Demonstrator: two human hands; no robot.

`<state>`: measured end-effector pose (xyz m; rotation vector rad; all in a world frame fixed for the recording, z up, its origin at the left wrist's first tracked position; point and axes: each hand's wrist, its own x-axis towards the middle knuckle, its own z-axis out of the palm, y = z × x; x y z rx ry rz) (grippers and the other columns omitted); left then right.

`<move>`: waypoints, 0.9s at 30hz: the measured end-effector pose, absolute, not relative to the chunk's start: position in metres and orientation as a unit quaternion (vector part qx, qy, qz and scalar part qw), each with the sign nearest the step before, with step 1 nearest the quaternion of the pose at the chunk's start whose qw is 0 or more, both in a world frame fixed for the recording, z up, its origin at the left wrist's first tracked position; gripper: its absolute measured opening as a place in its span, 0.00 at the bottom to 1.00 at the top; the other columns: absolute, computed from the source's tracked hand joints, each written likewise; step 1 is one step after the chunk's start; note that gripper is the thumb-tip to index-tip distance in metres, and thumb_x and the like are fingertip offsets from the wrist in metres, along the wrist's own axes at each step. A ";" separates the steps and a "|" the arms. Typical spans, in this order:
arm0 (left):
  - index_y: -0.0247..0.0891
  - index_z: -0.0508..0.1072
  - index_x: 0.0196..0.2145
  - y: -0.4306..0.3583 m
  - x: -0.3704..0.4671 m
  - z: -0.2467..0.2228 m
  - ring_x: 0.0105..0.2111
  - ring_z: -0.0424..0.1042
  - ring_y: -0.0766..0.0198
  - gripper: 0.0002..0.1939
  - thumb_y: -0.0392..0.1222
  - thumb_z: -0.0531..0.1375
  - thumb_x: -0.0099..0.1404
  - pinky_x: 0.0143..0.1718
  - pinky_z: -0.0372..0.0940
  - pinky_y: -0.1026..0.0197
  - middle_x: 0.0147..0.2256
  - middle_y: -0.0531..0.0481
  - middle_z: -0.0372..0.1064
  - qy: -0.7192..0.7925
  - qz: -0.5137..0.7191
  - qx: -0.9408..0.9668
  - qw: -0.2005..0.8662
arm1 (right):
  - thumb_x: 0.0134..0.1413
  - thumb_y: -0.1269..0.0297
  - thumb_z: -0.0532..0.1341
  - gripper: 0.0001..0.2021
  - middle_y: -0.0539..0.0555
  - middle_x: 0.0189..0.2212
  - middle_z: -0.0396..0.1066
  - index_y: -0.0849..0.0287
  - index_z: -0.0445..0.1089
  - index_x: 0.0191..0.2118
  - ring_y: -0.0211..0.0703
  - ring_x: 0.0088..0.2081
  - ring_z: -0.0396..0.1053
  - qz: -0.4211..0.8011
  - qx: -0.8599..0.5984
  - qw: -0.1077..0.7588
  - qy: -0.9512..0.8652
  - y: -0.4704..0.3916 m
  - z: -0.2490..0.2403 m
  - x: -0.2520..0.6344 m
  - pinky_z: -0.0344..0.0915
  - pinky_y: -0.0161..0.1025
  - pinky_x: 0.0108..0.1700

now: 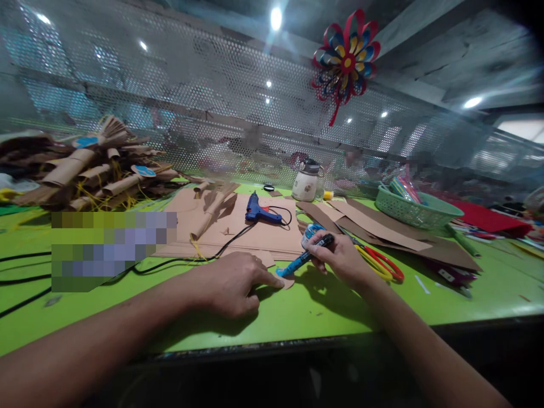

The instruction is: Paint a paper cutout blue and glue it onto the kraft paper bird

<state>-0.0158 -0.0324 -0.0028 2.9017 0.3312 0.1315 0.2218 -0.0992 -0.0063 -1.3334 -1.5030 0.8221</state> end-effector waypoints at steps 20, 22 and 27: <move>0.47 0.70 0.57 -0.033 -0.016 -0.003 0.30 0.70 0.55 0.36 0.32 0.55 0.48 0.30 0.60 0.58 0.30 0.47 0.73 0.105 0.056 0.987 0.109 | 0.51 0.59 0.63 0.10 0.45 0.15 0.63 0.60 0.64 0.30 0.33 0.16 0.58 0.336 -0.546 0.476 -0.602 -0.097 -0.008 0.223 0.57 0.33 0.19; 0.47 0.71 0.56 -0.033 -0.016 -0.004 0.30 0.70 0.55 0.35 0.32 0.55 0.49 0.30 0.60 0.58 0.30 0.47 0.73 0.106 0.058 0.987 0.108 | 0.51 0.59 0.63 0.10 0.45 0.15 0.63 0.60 0.65 0.30 0.33 0.16 0.59 0.330 -0.548 0.480 -0.600 -0.097 -0.008 0.225 0.57 0.33 0.19; 0.47 0.72 0.55 -0.033 -0.016 -0.003 0.31 0.70 0.56 0.34 0.32 0.55 0.49 0.31 0.60 0.58 0.30 0.47 0.73 0.114 0.050 0.987 0.102 | 0.51 0.59 0.62 0.10 0.45 0.15 0.63 0.59 0.65 0.30 0.33 0.16 0.58 0.324 -0.545 0.505 -0.586 -0.096 -0.008 0.227 0.57 0.33 0.19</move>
